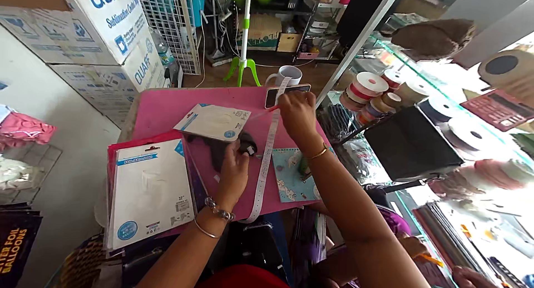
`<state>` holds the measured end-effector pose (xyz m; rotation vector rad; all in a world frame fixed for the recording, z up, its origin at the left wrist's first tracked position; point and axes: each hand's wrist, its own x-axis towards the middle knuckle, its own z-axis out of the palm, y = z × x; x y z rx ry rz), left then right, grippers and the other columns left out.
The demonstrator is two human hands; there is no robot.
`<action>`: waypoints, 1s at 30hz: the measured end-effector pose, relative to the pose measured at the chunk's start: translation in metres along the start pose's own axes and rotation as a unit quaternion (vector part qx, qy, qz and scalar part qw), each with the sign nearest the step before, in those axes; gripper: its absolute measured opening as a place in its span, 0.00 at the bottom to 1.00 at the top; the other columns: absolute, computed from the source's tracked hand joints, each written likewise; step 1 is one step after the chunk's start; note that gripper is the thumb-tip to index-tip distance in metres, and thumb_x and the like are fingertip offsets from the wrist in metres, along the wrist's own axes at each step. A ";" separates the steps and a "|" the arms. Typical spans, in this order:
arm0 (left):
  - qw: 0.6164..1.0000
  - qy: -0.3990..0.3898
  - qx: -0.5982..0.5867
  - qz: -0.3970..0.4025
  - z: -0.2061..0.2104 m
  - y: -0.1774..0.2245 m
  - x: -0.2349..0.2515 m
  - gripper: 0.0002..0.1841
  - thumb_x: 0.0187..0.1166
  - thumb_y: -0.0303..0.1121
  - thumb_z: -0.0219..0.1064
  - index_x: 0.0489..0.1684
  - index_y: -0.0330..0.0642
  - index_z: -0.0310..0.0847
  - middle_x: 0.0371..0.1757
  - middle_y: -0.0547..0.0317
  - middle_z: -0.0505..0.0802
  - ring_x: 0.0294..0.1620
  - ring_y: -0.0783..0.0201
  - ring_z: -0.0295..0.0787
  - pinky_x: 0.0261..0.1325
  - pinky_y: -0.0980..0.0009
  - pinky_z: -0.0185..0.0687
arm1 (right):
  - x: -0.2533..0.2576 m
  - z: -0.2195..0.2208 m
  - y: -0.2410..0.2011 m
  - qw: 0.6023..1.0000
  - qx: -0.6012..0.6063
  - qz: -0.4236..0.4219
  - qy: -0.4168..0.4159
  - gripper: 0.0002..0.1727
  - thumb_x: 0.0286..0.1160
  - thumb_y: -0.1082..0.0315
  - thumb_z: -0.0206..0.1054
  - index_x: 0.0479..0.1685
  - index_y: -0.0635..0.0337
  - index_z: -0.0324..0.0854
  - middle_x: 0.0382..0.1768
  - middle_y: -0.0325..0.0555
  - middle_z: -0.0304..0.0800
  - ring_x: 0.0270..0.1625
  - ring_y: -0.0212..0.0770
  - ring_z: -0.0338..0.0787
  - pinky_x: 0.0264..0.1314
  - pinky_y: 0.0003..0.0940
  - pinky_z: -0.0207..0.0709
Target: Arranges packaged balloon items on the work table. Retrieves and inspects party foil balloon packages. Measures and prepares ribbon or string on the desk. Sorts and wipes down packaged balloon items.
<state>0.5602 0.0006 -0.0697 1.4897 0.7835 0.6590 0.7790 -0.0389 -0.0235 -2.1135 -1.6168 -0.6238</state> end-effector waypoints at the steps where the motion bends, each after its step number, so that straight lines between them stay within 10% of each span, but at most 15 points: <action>1: 0.998 -0.018 0.061 0.015 -0.003 0.000 -0.005 0.27 0.89 0.30 0.54 0.87 0.30 0.57 0.85 0.35 0.71 0.84 0.51 0.71 0.83 0.59 0.70 | -0.004 -0.011 -0.001 0.998 0.019 0.053 0.006 0.10 0.82 0.77 0.62 0.56 0.68 0.81 0.53 0.66 0.89 0.62 0.68 0.87 0.69 0.69 0.72; 6: 0.886 -0.176 0.411 0.120 -0.003 -0.009 -0.054 0.34 0.85 0.46 0.63 0.89 0.40 0.64 0.87 0.41 0.73 0.89 0.41 0.63 0.88 0.38 0.54 | -0.028 -0.054 0.001 0.913 0.329 0.235 0.044 0.33 0.91 0.67 0.55 0.93 0.46 0.51 0.57 0.56 0.86 0.32 0.47 0.92 0.32 0.46 0.90; 11: 0.809 -0.207 0.522 0.176 0.005 -0.023 -0.078 0.44 0.81 0.63 0.59 0.92 0.43 0.59 0.90 0.36 0.65 0.92 0.37 0.55 0.89 0.36 0.47 | -0.053 -0.059 -0.009 0.789 0.582 0.181 0.071 0.30 0.85 0.56 0.63 0.81 0.54 0.60 0.71 0.42 0.87 0.64 0.40 0.92 0.67 0.38 0.86; 14: 0.814 -0.191 0.523 0.166 0.010 -0.011 -0.079 0.42 0.84 0.61 0.56 0.92 0.42 0.59 0.86 0.36 0.73 0.89 0.38 0.63 0.89 0.40 0.52 | -0.050 -0.034 -0.032 0.745 0.594 0.219 0.209 0.08 0.79 0.70 0.68 0.48 0.52 0.73 0.37 0.39 0.96 0.38 0.39 0.98 0.45 0.38 0.93; 17: 0.827 -0.107 0.504 0.226 0.020 0.002 -0.063 0.29 0.85 0.45 0.63 0.81 0.37 0.74 0.69 0.34 0.88 0.77 0.34 0.79 0.80 0.39 0.67 | -0.040 -0.010 -0.045 0.713 0.573 0.327 0.237 0.15 0.94 0.57 0.47 0.45 0.56 0.72 0.15 0.35 0.84 0.17 0.33 0.86 0.27 0.31 0.86; 20: 0.815 -0.152 0.504 0.243 0.032 0.014 -0.027 0.27 0.89 0.40 0.57 0.85 0.38 0.70 0.85 0.43 0.76 0.88 0.39 0.65 0.88 0.38 0.52 | -0.032 0.003 -0.044 0.677 0.586 0.410 0.174 0.39 0.93 0.42 0.22 0.78 0.61 0.66 0.31 0.46 0.93 0.26 0.36 0.90 0.30 0.30 0.83; 22: 0.802 -0.212 0.515 0.218 0.039 0.012 -0.007 0.28 0.92 0.41 0.51 0.91 0.42 0.61 0.93 0.48 0.63 0.95 0.42 0.50 0.92 0.36 0.36 | -0.028 0.013 -0.041 0.641 0.592 0.461 0.164 0.45 0.90 0.36 0.18 0.82 0.59 0.66 0.41 0.50 0.94 0.37 0.39 0.92 0.39 0.34 0.83; 30: 0.804 -0.198 0.540 0.150 0.045 -0.010 0.007 0.29 0.94 0.47 0.44 0.92 0.48 0.60 0.95 0.46 0.58 0.97 0.43 0.42 0.92 0.37 0.27 | -0.041 0.057 -0.031 0.683 0.557 0.427 0.203 0.23 0.88 0.68 0.60 0.77 0.71 0.67 0.57 0.59 0.86 0.54 0.43 0.89 0.56 0.36 0.84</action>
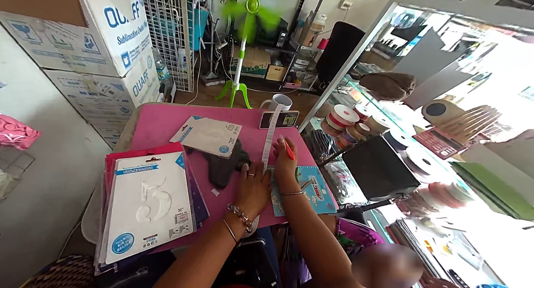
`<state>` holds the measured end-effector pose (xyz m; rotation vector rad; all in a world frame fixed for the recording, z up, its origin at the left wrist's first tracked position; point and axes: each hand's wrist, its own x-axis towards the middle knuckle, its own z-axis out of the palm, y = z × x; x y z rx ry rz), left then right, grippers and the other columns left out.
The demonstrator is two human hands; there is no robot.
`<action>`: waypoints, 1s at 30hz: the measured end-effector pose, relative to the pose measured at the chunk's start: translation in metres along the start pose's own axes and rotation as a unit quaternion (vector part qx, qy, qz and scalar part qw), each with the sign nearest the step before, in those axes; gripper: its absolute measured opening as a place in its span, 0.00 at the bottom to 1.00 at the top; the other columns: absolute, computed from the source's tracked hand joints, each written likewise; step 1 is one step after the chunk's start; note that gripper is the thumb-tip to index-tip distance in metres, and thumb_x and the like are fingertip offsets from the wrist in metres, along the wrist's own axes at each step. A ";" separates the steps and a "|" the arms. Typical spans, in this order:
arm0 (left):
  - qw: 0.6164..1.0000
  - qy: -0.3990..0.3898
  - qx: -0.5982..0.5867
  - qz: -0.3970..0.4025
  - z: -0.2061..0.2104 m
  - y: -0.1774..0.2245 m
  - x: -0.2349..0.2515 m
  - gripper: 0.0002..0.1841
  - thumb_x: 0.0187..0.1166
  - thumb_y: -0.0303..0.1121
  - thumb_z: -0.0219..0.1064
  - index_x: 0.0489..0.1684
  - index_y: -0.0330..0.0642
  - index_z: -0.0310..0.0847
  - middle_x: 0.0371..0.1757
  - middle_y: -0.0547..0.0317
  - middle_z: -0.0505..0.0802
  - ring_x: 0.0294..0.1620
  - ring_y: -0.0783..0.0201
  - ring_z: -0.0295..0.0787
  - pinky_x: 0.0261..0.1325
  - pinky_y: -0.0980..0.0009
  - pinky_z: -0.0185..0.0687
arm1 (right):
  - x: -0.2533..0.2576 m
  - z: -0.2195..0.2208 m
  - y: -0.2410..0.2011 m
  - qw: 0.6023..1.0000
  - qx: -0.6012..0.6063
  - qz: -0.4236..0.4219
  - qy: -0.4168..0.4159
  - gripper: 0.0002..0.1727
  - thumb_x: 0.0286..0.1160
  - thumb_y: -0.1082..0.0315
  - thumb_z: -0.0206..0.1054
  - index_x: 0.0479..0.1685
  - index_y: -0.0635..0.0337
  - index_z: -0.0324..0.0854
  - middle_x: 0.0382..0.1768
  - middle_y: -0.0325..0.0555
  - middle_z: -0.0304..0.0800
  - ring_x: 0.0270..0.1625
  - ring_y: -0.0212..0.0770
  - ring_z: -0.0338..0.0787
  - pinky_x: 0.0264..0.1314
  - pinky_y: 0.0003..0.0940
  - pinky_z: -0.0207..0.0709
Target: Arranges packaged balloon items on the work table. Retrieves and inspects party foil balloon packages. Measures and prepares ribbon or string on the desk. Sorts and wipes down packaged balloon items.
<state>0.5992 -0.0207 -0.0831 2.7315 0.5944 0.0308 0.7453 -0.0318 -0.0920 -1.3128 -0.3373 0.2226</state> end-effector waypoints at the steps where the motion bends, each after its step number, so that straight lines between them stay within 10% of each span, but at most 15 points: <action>1: 1.000 0.001 0.003 -0.009 -0.001 0.000 0.000 0.30 0.93 0.49 0.44 0.92 0.48 0.60 0.95 0.45 0.57 0.96 0.43 0.42 0.92 0.37 0.28 | -0.001 -0.001 0.002 1.000 -0.003 -0.016 0.004 0.22 0.84 0.72 0.63 0.73 0.72 0.70 0.53 0.56 0.87 0.50 0.41 0.89 0.52 0.35 0.84; 5: 0.999 0.018 0.006 -0.042 -0.003 -0.004 0.007 0.32 0.93 0.51 0.45 0.91 0.42 0.60 0.95 0.43 0.55 0.96 0.42 0.42 0.91 0.37 0.34 | -0.004 0.004 0.000 0.998 -0.009 -0.047 0.028 0.08 0.79 0.75 0.67 0.42 0.66 0.71 0.24 0.41 0.79 0.20 0.28 0.78 0.26 0.22 0.77; 10: 0.998 0.020 -0.003 -0.054 -0.003 -0.009 0.010 0.31 0.93 0.51 0.45 0.90 0.42 0.62 0.95 0.42 0.56 0.96 0.42 0.43 0.90 0.37 0.36 | -0.005 0.005 -0.006 0.998 -0.047 -0.023 -0.038 0.13 0.82 0.73 0.65 0.28 0.61 0.68 0.18 0.37 0.72 0.15 0.28 0.71 0.21 0.21 0.71; 18: 0.999 0.019 0.004 -0.031 0.000 -0.013 0.007 0.32 0.94 0.52 0.41 0.90 0.43 0.62 0.92 0.50 0.66 0.94 0.41 0.51 0.88 0.33 0.38 | -0.023 0.002 -0.005 0.997 -0.065 -0.024 -0.025 0.13 0.78 0.75 0.70 0.29 0.65 0.70 0.17 0.42 0.82 0.16 0.33 0.86 0.24 0.28 0.87; 30: 0.998 0.050 -0.004 -0.030 0.002 -0.016 0.003 0.23 0.90 0.34 0.47 0.78 0.39 0.75 0.88 0.53 0.73 0.93 0.47 0.56 0.89 0.40 0.43 | -0.026 -0.011 0.002 0.980 -0.182 -0.080 -0.012 0.17 0.67 0.71 0.78 0.26 0.58 0.69 0.16 0.35 0.73 0.16 0.27 0.73 0.22 0.24 0.71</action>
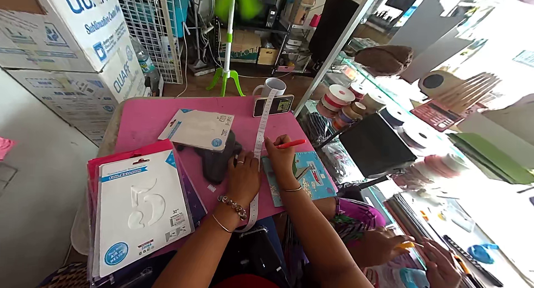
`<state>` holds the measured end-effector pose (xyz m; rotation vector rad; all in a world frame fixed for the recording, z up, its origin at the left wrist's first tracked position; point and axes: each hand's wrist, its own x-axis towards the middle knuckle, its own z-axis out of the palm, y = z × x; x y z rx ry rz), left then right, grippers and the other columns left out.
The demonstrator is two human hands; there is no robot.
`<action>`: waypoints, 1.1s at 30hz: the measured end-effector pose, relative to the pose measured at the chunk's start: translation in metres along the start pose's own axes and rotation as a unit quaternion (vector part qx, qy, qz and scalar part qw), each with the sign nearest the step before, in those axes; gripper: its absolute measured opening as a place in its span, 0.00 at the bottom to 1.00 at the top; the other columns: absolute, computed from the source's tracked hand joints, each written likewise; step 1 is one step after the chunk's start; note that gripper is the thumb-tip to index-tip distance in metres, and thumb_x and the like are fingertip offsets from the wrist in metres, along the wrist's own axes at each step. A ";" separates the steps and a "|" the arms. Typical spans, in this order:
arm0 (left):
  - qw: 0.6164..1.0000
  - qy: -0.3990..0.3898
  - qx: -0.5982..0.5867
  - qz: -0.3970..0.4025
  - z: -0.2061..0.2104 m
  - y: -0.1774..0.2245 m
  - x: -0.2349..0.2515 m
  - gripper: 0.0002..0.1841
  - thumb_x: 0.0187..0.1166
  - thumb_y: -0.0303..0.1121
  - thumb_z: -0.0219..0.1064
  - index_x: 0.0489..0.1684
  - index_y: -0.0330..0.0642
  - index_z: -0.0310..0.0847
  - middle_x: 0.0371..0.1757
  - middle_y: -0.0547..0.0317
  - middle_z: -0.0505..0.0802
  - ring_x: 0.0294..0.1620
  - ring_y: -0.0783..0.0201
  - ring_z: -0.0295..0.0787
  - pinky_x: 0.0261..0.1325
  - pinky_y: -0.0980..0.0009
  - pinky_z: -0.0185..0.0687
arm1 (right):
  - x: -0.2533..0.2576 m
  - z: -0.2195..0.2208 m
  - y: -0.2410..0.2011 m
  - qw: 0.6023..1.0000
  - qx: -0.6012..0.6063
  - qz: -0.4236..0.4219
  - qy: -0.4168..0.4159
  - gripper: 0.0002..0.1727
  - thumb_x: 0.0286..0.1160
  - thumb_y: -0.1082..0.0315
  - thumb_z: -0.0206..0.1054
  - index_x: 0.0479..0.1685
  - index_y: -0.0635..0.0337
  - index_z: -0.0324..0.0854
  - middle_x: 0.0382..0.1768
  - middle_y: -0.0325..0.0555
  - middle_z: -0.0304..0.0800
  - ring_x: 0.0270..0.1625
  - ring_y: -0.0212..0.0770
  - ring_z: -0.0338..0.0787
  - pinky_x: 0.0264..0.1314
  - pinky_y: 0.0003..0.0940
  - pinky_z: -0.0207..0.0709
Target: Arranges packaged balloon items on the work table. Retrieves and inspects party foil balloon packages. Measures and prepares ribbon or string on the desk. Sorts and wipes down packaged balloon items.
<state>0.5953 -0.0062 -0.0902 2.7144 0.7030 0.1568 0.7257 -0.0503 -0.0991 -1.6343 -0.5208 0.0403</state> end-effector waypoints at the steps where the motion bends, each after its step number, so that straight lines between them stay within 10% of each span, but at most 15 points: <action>1: 1.000 0.002 -0.001 0.001 0.000 0.000 0.001 0.23 0.89 0.32 0.48 0.78 0.39 0.76 0.88 0.53 0.74 0.93 0.47 0.57 0.89 0.39 0.44 | -0.001 0.000 0.000 1.000 -0.010 -0.009 -0.011 0.17 0.68 0.71 0.77 0.26 0.58 0.69 0.15 0.34 0.72 0.16 0.26 0.72 0.22 0.23 0.70; 10: 0.996 0.079 0.002 0.029 0.011 -0.004 0.001 0.18 0.83 0.27 0.57 0.65 0.40 0.87 0.77 0.54 0.85 0.84 0.44 0.72 0.81 0.35 0.58 | -0.005 -0.003 0.002 0.996 -0.051 -0.043 -0.063 0.15 0.68 0.74 0.73 0.24 0.58 0.68 0.15 0.34 0.68 0.17 0.27 0.68 0.22 0.24 0.65; 33: 0.996 0.087 0.018 0.029 0.011 -0.005 -0.001 0.17 0.82 0.26 0.57 0.63 0.42 0.88 0.75 0.56 0.88 0.85 0.46 0.72 0.82 0.38 0.58 | -0.004 -0.002 -0.001 0.985 -0.129 -0.069 -0.094 0.13 0.68 0.74 0.70 0.21 0.58 0.69 0.14 0.36 0.67 0.17 0.30 0.68 0.20 0.26 0.62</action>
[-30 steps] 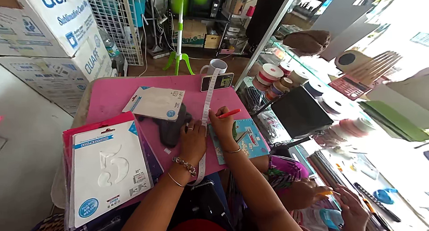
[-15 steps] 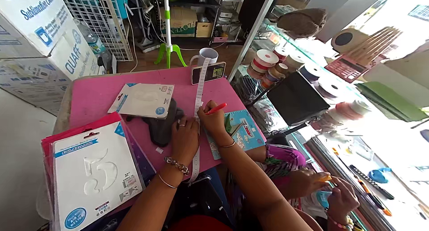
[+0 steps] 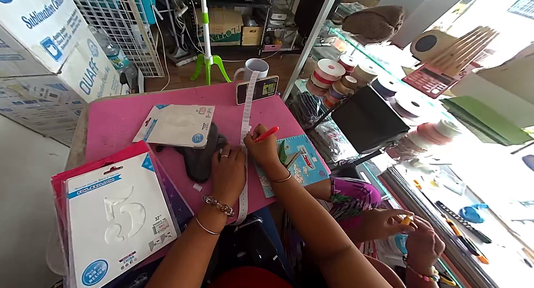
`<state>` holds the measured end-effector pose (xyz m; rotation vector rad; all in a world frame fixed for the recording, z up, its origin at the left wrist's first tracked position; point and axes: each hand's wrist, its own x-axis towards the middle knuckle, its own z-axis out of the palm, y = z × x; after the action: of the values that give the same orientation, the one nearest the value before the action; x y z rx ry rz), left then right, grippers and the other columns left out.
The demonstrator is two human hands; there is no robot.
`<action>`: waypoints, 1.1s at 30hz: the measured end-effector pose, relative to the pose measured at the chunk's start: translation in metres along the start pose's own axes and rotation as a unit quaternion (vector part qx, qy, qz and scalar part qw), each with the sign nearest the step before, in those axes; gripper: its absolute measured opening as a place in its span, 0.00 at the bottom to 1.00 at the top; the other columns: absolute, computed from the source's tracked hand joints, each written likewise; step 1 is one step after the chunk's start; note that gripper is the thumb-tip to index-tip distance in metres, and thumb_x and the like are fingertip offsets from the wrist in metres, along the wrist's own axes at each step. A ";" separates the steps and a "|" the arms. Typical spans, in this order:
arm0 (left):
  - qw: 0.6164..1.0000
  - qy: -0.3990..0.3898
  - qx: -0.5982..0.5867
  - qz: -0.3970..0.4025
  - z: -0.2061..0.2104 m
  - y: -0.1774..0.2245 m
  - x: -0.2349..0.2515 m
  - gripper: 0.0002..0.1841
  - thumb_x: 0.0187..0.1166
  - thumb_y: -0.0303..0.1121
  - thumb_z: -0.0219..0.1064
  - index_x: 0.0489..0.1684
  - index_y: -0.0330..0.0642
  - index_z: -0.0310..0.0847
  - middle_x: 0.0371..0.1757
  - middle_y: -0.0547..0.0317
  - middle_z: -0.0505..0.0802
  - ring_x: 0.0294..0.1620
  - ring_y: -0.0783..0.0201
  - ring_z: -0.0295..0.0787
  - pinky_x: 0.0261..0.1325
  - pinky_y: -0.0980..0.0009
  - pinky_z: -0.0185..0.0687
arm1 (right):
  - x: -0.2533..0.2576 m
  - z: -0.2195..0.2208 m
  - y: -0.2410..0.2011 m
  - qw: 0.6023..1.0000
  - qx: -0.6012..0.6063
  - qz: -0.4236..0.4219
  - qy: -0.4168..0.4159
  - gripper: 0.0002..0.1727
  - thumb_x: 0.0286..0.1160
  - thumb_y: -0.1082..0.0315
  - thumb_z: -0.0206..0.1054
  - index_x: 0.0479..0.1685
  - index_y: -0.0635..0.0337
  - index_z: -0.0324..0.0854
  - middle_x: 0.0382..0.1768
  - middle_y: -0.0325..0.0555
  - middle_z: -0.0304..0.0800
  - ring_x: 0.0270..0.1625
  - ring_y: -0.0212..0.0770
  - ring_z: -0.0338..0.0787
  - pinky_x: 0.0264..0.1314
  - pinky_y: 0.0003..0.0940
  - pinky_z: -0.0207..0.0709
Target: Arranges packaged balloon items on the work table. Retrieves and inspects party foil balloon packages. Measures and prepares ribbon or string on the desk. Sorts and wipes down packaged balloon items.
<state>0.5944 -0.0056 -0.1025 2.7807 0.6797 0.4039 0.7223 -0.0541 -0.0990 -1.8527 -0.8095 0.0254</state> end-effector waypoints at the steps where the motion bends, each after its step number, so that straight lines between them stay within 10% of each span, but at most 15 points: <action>1: 1.000 -0.002 -0.002 -0.001 0.000 0.000 0.000 0.17 0.82 0.25 0.57 0.63 0.42 0.88 0.75 0.56 0.88 0.85 0.46 0.72 0.82 0.38 0.57 | 0.000 0.000 0.000 1.000 -0.001 -0.001 0.005 0.13 0.68 0.74 0.70 0.21 0.58 0.69 0.15 0.37 0.67 0.17 0.30 0.67 0.21 0.26 0.62; 14: 1.000 -0.016 -0.019 -0.006 -0.002 0.000 0.001 0.17 0.82 0.25 0.57 0.64 0.41 0.88 0.77 0.52 0.86 0.85 0.45 0.71 0.83 0.38 0.56 | 0.009 -0.008 0.002 0.996 0.079 0.045 -0.006 0.16 0.75 0.67 0.73 0.27 0.59 0.70 0.16 0.35 0.69 0.17 0.28 0.68 0.23 0.26 0.65; 18: 0.999 -0.022 -0.022 -0.011 -0.006 0.001 0.001 0.16 0.83 0.26 0.58 0.62 0.38 0.88 0.74 0.40 0.85 0.84 0.40 0.72 0.84 0.37 0.57 | 0.034 -0.033 -0.019 0.988 0.018 0.136 -0.069 0.22 0.81 0.62 0.70 0.64 0.68 0.71 0.37 0.57 0.87 0.30 0.49 0.89 0.35 0.47 0.85; 21: 0.999 -0.052 -0.003 -0.015 -0.010 0.004 -0.001 0.17 0.84 0.26 0.56 0.65 0.38 0.87 0.74 0.41 0.85 0.86 0.41 0.69 0.85 0.38 0.55 | 0.047 -0.044 -0.035 0.969 -0.138 0.165 -0.120 0.34 0.79 0.61 0.70 0.80 0.66 0.61 0.48 0.71 0.87 0.47 0.70 0.90 0.45 0.67 0.81; 28: 1.000 0.011 -0.015 -0.017 -0.008 0.005 -0.004 0.22 0.82 0.23 0.57 0.74 0.39 0.81 0.73 0.41 0.86 0.83 0.40 0.74 0.85 0.39 0.58 | 0.046 -0.036 -0.032 0.936 -0.289 0.109 -0.170 0.25 0.81 0.59 0.69 0.71 0.64 0.77 0.67 0.68 0.80 0.64 0.70 0.84 0.61 0.69 0.78; 33: 0.994 0.074 -0.068 -0.051 -0.002 0.004 0.000 0.19 0.85 0.28 0.55 0.69 0.36 0.83 0.68 0.42 0.90 0.76 0.43 0.82 0.81 0.42 0.65 | 0.014 -0.027 -0.029 0.946 -0.219 0.082 -0.225 0.19 0.87 0.60 0.60 0.68 0.63 0.81 0.59 0.56 0.91 0.68 0.58 0.85 0.73 0.57 0.74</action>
<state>0.5953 -0.0084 -0.0992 2.5932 0.7931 0.6151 0.7284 -0.0625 -0.0585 -2.3782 -1.0300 0.4188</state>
